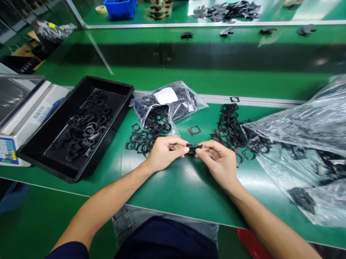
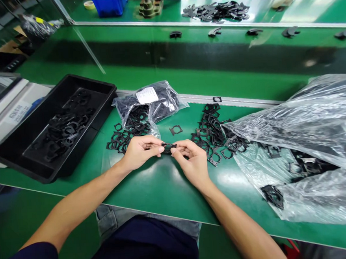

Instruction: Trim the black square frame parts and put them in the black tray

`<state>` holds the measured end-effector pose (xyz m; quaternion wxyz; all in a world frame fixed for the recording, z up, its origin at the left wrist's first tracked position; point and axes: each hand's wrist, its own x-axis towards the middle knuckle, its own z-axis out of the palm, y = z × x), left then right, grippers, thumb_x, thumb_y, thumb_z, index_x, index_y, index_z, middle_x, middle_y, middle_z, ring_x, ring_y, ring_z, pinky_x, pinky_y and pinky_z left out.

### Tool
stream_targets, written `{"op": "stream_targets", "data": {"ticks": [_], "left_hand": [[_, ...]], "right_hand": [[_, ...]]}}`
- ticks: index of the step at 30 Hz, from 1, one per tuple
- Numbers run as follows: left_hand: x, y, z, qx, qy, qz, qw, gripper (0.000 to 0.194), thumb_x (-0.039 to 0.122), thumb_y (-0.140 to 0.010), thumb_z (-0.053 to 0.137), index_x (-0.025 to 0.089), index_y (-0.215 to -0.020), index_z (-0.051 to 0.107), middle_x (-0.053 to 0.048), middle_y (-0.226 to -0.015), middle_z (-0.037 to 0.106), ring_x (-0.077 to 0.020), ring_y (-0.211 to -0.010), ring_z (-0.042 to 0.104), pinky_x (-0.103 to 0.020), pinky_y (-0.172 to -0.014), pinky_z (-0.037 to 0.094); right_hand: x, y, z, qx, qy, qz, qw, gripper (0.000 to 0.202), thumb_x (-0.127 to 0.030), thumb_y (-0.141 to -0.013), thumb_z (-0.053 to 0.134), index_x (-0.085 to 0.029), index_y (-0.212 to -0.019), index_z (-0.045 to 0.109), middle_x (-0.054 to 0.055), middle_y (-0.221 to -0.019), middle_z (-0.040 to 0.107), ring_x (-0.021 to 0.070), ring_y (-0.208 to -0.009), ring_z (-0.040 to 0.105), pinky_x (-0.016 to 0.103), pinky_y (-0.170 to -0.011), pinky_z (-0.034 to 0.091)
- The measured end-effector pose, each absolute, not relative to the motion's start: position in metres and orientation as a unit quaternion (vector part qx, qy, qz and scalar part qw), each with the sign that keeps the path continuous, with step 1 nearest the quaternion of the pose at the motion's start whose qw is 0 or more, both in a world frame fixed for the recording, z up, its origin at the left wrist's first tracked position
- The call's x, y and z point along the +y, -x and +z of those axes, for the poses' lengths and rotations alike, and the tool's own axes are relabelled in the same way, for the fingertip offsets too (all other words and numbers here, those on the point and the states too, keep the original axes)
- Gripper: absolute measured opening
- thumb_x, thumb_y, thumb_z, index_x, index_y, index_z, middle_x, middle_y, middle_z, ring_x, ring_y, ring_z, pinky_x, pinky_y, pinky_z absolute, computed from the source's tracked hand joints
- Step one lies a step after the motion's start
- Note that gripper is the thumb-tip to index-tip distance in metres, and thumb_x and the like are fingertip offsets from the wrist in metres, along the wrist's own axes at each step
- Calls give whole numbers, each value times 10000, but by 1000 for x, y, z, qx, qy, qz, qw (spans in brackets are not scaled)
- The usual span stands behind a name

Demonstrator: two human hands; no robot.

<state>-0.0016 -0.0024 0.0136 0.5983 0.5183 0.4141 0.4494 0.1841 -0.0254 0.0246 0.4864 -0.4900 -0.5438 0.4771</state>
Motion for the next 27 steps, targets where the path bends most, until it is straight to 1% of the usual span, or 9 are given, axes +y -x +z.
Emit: {"op": "stream_targets", "data": {"ticks": [3,9,12,16,19,21,23,25,27], "left_hand": [[-6,-2,12,421,-536,471,560,211,278,-743,806,128,-887,772,-44,-764,745,-115,-652,672,-212,-631,539],[-4,-3,6,424,-534,448,579,214,311,-755,788,129,-858,746,-54,-811,754,-134,-720,691,-226,-680,557],[-3,-1,6,421,-528,444,589,223,310,-748,792,129,-867,742,-49,-785,744,-126,-690,681,-218,-653,544],[-1,2,9,404,-512,431,623,247,317,-732,804,120,-856,722,-23,-663,696,-116,-590,659,-213,-594,515],[-1,2,11,399,-503,420,641,266,336,-735,808,118,-846,706,-15,-642,676,-111,-565,648,-220,-597,515],[-1,1,12,398,-506,420,640,277,338,-725,819,120,-853,704,-22,-687,687,-104,-604,648,-211,-613,512],[-2,-1,12,397,-514,430,627,305,324,-697,842,126,-889,710,-38,-790,713,-92,-653,638,-193,-620,500],[-3,-2,13,397,-524,437,614,319,320,-702,842,133,-927,716,-49,-864,720,-80,-679,616,-178,-611,480],[-3,-2,12,397,-526,436,613,294,330,-737,819,130,-927,716,-44,-838,707,-75,-671,601,-172,-600,470]], "right_hand": [[-24,-185,23,-555,492,457,491,165,-369,-813,779,-224,-873,732,19,-790,670,149,-641,654,294,-651,582],[-24,-187,21,-573,498,427,492,123,-335,-837,753,-228,-895,742,16,-797,647,142,-643,636,280,-620,562],[-26,-187,21,-588,498,413,485,133,-346,-846,744,-228,-908,748,21,-801,661,149,-649,640,291,-631,572],[-27,-185,23,-595,499,419,470,161,-363,-851,737,-227,-932,759,21,-782,670,149,-632,635,296,-627,575],[-27,-186,23,-591,502,427,465,187,-372,-856,729,-225,-966,766,16,-765,658,145,-619,623,291,-616,566],[-26,-187,23,-591,505,424,465,195,-379,-865,717,-227,-974,773,18,-782,646,142,-627,617,288,-608,559],[-25,-188,23,-600,506,414,460,198,-386,-876,703,-231,-970,781,25,-806,637,146,-652,612,287,-604,552],[-24,-189,23,-623,498,405,447,187,-384,-885,693,-236,-950,788,29,-795,631,157,-684,609,289,-610,546],[-24,-188,23,-644,485,403,433,177,-377,-889,692,-239,-938,791,33,-780,639,167,-706,612,295,-626,546]]}}
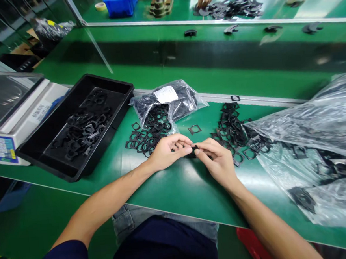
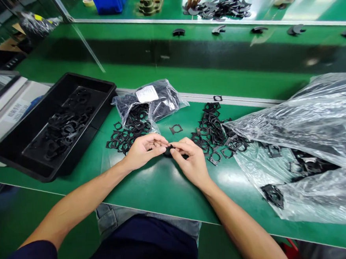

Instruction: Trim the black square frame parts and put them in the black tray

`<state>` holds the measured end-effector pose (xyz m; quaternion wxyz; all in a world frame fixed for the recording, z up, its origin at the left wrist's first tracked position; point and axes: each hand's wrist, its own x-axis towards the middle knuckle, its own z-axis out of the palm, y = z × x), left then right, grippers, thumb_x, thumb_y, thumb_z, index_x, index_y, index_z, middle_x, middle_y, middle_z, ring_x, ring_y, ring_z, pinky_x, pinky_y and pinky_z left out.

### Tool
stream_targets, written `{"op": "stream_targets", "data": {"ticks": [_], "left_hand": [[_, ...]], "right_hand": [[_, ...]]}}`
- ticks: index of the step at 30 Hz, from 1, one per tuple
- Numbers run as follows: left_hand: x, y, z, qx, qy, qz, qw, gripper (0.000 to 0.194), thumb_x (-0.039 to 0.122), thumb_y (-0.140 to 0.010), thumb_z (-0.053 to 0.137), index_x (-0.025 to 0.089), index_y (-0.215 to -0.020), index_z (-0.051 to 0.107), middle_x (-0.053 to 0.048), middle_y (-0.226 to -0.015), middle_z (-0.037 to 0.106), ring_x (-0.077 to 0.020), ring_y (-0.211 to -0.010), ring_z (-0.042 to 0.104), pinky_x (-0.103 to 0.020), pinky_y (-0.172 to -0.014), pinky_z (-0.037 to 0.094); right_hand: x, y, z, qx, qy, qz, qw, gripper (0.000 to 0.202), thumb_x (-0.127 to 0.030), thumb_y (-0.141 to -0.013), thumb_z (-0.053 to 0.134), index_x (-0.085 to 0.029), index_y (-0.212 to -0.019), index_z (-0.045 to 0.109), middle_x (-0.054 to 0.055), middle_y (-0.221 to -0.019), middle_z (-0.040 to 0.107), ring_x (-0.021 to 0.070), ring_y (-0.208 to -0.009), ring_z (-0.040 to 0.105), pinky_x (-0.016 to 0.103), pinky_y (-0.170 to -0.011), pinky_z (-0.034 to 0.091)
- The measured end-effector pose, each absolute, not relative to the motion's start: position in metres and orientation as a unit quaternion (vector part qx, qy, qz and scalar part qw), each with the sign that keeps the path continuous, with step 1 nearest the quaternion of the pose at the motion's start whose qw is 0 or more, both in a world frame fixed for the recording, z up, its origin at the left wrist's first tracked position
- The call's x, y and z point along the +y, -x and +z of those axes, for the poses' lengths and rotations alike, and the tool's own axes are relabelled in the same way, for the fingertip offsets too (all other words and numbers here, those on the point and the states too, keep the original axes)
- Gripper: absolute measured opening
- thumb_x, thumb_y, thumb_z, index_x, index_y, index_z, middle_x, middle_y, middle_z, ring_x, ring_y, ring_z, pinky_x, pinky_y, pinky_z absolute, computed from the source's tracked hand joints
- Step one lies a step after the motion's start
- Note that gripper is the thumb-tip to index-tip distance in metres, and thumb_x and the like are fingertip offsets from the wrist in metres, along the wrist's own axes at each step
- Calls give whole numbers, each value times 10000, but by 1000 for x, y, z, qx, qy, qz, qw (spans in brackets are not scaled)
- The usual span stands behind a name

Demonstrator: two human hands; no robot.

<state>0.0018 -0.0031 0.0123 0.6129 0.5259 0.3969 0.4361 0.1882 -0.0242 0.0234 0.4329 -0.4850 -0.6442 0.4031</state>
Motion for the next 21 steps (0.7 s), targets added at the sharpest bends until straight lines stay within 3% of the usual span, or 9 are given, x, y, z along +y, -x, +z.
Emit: {"op": "stream_targets", "data": {"ticks": [6,10,15,21], "left_hand": [[-3,1,11,375,-519,384,665,336,280,-760,780,127,-1048,696,3,-748,653,-61,-556,596,-184,-560,476],[-4,0,11,391,-524,370,660,257,221,-737,777,117,-959,699,1,-715,656,-62,-538,611,-170,-538,452],[-1,0,10,399,-465,418,671,300,294,-707,830,125,-859,635,-26,-735,689,-127,-643,705,-224,-652,548],[0,0,10,388,-467,424,672,377,373,-708,850,127,-927,667,-13,-723,674,-101,-603,654,-221,-615,539]], "right_hand": [[-27,-186,22,-613,498,416,451,226,-426,-854,744,-228,-963,764,43,-848,687,170,-734,657,318,-711,596],[-26,-187,22,-587,495,432,473,239,-412,-851,752,-220,-993,739,42,-869,697,164,-749,672,300,-717,599],[-24,-185,24,-610,470,448,454,222,-398,-833,774,-224,-965,738,43,-924,687,159,-773,672,290,-725,599],[-25,-185,23,-629,485,417,441,249,-475,-881,707,-227,-859,725,43,-841,664,179,-750,646,318,-707,599]]}}
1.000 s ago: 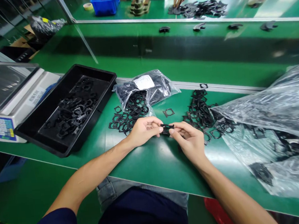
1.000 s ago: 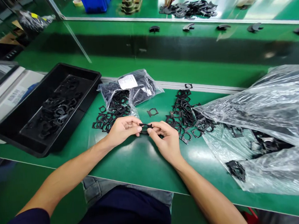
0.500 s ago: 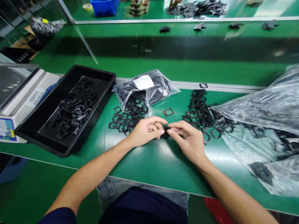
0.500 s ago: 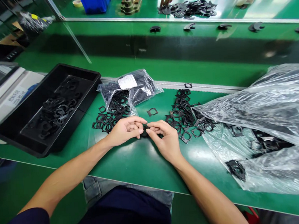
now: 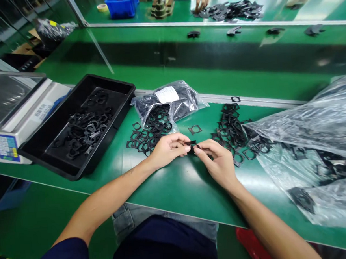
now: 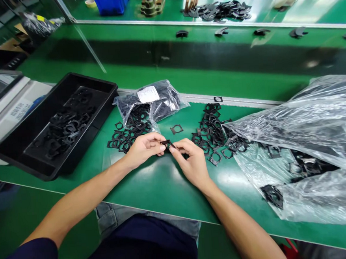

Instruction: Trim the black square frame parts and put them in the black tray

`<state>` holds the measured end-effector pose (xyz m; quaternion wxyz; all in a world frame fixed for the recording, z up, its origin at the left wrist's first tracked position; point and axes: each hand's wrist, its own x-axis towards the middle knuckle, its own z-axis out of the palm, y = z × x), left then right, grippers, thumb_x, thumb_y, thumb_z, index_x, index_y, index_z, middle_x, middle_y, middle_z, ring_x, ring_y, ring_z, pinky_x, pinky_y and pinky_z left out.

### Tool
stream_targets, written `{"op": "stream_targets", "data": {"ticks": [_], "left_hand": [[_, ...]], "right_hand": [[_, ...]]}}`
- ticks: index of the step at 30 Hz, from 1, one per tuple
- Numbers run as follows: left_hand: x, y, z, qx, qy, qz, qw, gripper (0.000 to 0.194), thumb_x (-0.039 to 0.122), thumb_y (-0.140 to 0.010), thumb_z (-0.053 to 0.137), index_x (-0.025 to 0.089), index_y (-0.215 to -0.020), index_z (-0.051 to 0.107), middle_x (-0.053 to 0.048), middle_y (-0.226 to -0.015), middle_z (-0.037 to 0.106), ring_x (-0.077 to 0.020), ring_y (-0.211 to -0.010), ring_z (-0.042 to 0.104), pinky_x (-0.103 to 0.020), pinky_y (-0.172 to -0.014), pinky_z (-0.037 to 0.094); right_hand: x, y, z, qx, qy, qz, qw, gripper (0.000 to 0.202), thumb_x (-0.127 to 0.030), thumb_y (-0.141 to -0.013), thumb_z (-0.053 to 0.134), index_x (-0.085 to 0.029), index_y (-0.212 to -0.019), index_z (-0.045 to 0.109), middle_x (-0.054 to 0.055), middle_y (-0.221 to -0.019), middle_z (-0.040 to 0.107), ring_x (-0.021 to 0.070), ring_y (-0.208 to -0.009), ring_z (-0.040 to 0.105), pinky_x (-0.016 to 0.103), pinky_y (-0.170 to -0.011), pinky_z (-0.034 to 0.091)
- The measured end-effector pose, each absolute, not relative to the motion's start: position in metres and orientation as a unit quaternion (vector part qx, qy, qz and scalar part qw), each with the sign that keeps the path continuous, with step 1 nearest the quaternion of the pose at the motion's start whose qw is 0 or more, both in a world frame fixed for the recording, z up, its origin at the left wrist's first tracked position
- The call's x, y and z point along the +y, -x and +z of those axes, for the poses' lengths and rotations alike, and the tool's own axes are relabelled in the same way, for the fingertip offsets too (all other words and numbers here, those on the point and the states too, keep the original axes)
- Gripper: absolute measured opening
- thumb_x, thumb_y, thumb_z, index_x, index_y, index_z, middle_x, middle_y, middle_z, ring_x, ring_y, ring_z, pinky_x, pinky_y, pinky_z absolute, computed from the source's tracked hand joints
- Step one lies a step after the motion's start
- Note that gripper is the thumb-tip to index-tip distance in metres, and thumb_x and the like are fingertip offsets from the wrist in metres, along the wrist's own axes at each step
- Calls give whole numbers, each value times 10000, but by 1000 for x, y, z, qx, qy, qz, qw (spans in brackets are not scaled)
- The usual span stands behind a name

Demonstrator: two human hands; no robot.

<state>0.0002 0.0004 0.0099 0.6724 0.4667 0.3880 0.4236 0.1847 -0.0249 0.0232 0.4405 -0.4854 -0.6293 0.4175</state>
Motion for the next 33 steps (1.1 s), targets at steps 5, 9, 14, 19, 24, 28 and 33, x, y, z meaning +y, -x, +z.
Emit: {"op": "stream_targets", "data": {"ticks": [5,9,14,19,24,28,33], "left_hand": [[-2,-1,9,388,-496,437,642,370,375,-700,856,131,-929,696,-23,-791,695,-90,-653,641,-204,-637,522],[-3,-3,8,403,-494,429,640,314,375,-725,829,129,-847,678,-20,-746,690,-103,-632,652,-220,-635,532],[-2,-3,9,396,-480,431,654,327,379,-710,844,127,-807,659,-20,-733,689,-98,-631,655,-217,-645,534],[1,-1,13,381,-456,432,678,416,439,-660,881,120,-819,667,-13,-726,683,-78,-578,618,-209,-600,502],[2,0,14,373,-418,418,715,464,471,-636,892,115,-830,666,19,-660,643,-34,-471,508,-184,-502,409],[1,1,13,377,-417,408,719,454,463,-656,882,112,-841,662,-24,-724,702,-24,-453,464,-187,-464,366],[1,1,14,388,-418,410,711,449,456,-636,891,114,-812,659,-23,-716,708,-30,-459,485,-189,-473,384]], "right_hand": [[-25,-185,24,-641,483,411,433,233,-449,-903,680,-227,-834,693,34,-811,638,170,-720,628,309,-689,581],[-26,-185,26,-653,475,408,425,230,-452,-872,715,-225,-839,692,38,-811,652,170,-696,619,309,-660,570],[-26,-185,29,-676,470,384,417,196,-415,-900,695,-230,-839,722,44,-821,685,181,-725,630,324,-690,559],[-26,-186,29,-676,469,389,415,196,-408,-914,684,-230,-853,741,47,-829,691,184,-737,629,331,-701,545],[-27,-185,27,-650,470,417,428,224,-456,-886,713,-237,-893,761,42,-838,684,181,-744,631,315,-680,537],[-26,-185,30,-613,454,490,422,297,-526,-844,736,-229,-844,755,43,-832,674,176,-733,626,298,-653,529],[-23,-186,31,-570,444,557,410,329,-538,-801,774,-212,-765,745,22,-756,657,153,-660,616,285,-635,525]]}}
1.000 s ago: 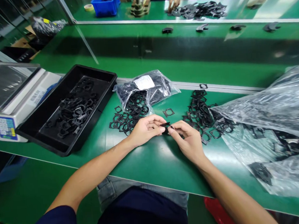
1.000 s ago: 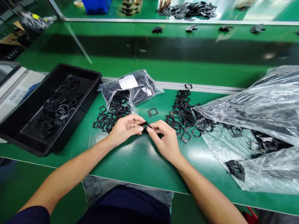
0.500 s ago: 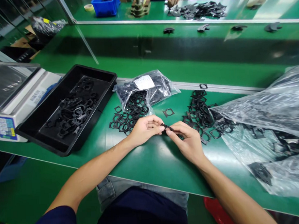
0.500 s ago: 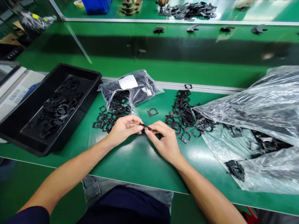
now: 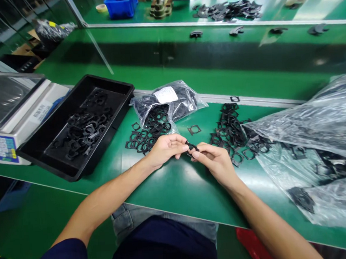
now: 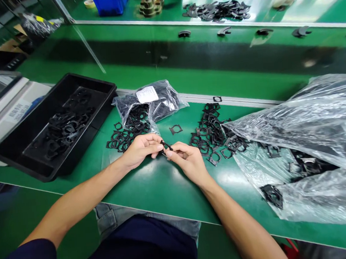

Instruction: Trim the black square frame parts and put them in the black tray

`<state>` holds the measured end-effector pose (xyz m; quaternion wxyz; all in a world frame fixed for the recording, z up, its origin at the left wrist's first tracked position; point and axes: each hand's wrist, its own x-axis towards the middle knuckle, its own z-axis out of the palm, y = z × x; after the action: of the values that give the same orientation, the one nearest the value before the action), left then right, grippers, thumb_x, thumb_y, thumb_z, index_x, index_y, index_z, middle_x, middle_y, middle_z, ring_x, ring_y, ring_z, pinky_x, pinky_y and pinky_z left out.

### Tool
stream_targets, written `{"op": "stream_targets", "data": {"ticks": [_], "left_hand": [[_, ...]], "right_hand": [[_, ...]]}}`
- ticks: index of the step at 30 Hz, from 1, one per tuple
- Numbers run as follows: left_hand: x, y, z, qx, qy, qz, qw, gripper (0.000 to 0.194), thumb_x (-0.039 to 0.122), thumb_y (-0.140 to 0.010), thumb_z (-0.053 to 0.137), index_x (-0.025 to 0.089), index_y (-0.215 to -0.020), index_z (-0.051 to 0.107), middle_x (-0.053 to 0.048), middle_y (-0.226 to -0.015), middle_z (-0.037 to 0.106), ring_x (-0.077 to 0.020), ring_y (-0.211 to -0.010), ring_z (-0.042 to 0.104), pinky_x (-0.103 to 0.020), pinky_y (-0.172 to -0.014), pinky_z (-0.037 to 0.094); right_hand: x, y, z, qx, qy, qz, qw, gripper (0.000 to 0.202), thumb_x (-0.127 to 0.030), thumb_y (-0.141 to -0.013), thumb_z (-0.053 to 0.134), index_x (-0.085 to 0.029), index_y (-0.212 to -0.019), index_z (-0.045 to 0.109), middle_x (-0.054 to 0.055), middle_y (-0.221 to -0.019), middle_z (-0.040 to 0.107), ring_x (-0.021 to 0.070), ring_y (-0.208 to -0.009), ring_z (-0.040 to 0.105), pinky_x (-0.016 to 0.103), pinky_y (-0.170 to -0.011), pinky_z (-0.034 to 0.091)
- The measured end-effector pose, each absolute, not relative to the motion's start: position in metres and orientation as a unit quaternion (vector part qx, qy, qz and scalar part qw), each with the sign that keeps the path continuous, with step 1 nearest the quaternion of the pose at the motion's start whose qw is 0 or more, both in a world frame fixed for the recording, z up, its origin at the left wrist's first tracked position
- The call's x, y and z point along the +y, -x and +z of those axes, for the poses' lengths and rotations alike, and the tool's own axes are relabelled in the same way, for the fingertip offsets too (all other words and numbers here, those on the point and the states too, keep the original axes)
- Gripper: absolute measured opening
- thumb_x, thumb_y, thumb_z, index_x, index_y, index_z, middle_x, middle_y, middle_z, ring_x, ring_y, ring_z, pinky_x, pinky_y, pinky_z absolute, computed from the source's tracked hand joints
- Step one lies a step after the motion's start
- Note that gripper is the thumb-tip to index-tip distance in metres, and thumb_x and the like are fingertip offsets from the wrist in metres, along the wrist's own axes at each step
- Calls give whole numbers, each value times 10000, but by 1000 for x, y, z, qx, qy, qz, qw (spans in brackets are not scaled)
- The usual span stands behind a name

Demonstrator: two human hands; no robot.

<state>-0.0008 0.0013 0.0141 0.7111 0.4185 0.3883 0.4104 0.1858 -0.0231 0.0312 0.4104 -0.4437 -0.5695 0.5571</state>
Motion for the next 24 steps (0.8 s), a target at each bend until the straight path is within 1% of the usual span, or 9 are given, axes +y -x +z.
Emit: {"op": "stream_targets", "data": {"ticks": [4,7,13,19,24], "left_hand": [[2,1,15,400,-416,410,706,440,441,-624,897,114,-799,659,-9,-686,690,-44,-470,516,-195,-490,414],[3,2,13,404,-420,408,703,428,432,-621,901,112,-793,674,-8,-679,683,-62,-502,553,-210,-521,449],[4,4,9,393,-426,401,709,450,452,-632,898,99,-838,709,-41,-722,714,-113,-589,643,-264,-618,531],[3,5,9,389,-388,375,747,483,446,-586,926,83,-840,731,-59,-720,732,-124,-602,666,-256,-629,536],[2,5,8,382,-369,369,763,487,430,-582,933,83,-863,740,-65,-741,742,-122,-604,667,-247,-625,531]], "right_hand": [[-22,-186,28,-550,443,576,411,314,-529,-805,775,-215,-809,770,7,-716,664,148,-642,623,294,-670,544],[-21,-187,29,-567,445,568,396,321,-530,-831,750,-212,-788,768,10,-682,666,157,-664,633,294,-687,542],[-20,-187,32,-577,451,556,394,341,-541,-835,744,-206,-768,739,4,-662,657,153,-642,629,286,-672,535],[-20,-189,34,-571,457,559,392,375,-566,-823,743,-193,-782,739,15,-672,654,160,-654,626,294,-679,530],[-20,-190,33,-554,445,584,393,360,-552,-817,758,-193,-783,744,9,-665,651,150,-638,611,285,-675,517]]}}
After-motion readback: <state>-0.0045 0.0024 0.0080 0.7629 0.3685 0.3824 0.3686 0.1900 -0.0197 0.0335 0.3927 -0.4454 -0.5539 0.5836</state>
